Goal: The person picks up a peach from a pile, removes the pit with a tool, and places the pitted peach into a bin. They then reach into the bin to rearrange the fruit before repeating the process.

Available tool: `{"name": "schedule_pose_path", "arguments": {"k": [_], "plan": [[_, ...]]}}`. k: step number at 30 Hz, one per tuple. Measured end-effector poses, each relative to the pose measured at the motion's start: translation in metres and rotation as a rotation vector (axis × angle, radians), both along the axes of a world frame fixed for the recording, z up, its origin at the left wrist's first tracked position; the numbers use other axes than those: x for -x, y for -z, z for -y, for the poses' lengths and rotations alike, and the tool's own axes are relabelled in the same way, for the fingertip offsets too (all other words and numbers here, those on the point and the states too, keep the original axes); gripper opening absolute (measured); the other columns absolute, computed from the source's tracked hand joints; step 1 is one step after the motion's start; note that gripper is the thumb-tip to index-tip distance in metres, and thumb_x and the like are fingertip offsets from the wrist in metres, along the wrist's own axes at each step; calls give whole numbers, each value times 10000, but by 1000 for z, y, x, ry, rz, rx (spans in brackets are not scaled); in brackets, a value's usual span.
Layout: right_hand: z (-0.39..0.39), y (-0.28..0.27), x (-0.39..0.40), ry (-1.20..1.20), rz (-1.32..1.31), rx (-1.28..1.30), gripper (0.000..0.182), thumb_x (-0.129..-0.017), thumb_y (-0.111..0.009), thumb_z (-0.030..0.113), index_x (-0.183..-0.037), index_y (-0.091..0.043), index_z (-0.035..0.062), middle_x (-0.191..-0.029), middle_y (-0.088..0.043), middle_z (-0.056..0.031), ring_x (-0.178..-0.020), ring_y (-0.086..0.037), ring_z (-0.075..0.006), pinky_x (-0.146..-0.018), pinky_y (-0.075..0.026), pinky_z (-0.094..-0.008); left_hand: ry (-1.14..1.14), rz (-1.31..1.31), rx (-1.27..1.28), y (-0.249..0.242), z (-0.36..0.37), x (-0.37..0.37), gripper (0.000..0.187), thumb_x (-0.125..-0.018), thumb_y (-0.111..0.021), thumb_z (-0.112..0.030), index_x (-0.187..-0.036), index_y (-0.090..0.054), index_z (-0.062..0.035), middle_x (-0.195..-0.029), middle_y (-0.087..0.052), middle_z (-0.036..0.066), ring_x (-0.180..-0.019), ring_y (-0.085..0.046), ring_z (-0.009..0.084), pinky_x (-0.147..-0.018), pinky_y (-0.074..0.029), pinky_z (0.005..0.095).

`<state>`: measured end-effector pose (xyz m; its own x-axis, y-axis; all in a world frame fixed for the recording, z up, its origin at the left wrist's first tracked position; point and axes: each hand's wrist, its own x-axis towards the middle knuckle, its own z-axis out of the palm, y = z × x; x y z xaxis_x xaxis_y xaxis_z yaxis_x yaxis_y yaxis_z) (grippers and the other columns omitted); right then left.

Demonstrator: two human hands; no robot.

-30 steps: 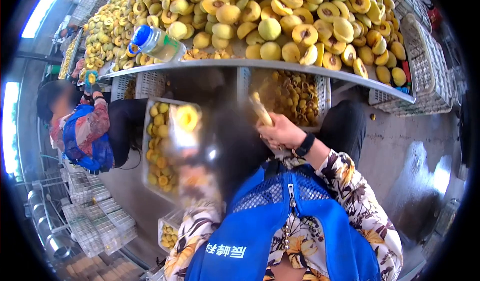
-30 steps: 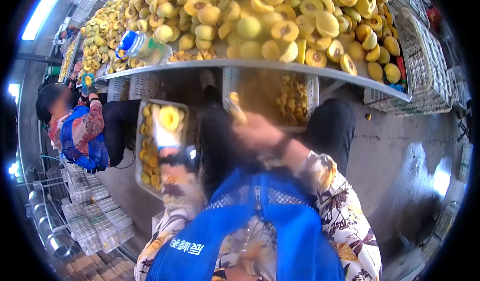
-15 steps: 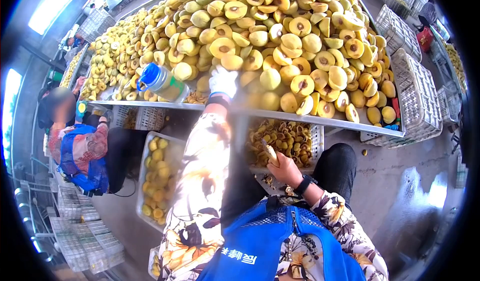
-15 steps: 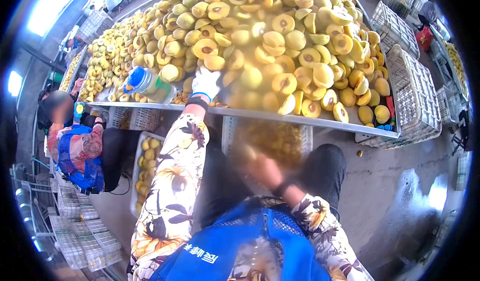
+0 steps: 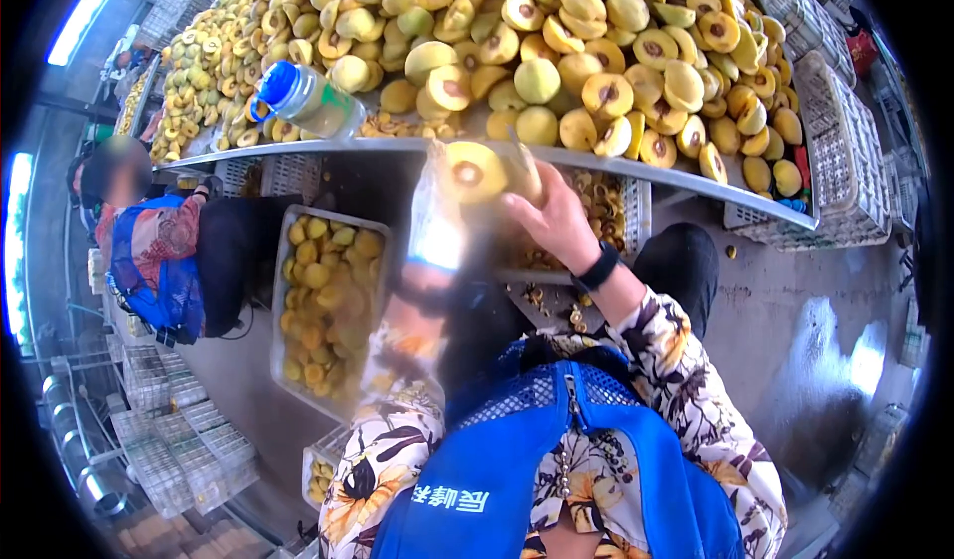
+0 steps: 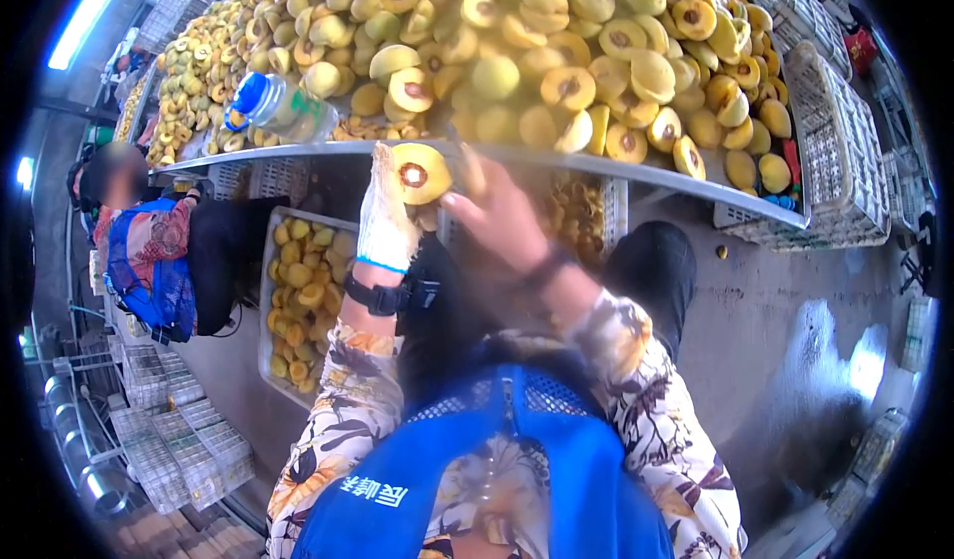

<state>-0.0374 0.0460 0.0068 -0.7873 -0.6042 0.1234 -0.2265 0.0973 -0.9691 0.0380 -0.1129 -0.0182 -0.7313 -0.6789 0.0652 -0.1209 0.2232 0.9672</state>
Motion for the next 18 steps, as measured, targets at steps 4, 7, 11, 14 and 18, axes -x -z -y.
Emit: {"name": "schedule_pose_path", "arguments": {"k": [4,7,11,14,18], "plan": [[-6,-7,-3,-160,378,164,402,-863,-615,256,-1154,-495,6,-836,-610,-108,-709,-578,-186,-624,-469,-292,-74,-141,-761,-77,-58,-10,605,-920,-360,-568,-1169,-526,-42,-956,-614,79,-758,-584,163,-560,-454,260],[-19,-24,-8,-220,866,284,237,-896,-571,215,-1036,-527,30,-699,-537,-27,-530,-478,-103,-470,-391,-243,86,-297,-402,-49,-60,-24,571,-944,-371,-494,-1297,-411,-47,-1118,-579,126,-984,-562,223,-843,-460,337],[-14,-42,-43,-57,924,179,182,-911,-546,217,-941,-529,39,-630,-488,3,-454,-416,-81,-407,-344,-241,-158,-442,-823,-64,-84,-18,481,-959,-393,-416,-1271,-400,-48,-1180,-545,137,-1051,-537,242,-930,-434,358],[-13,-27,-65,-10,389,-58,230,-880,-572,222,-937,-530,3,-662,-580,-118,-514,-547,-246,-465,-414,-352,-99,-394,-702,-15,-53,-23,463,-949,-377,-465,-1091,-508,-45,-987,-594,133,-920,-581,262,-792,-496,361],[-31,-29,-63,-104,-18,-268,242,-838,-588,197,-915,-501,-15,-739,-590,-263,-678,-576,-440,-579,-433,-484,-85,-405,-780,-44,-54,-27,494,-946,-356,-487,-1041,-524,-32,-890,-603,154,-755,-608,297,-708,-511,394]]}}
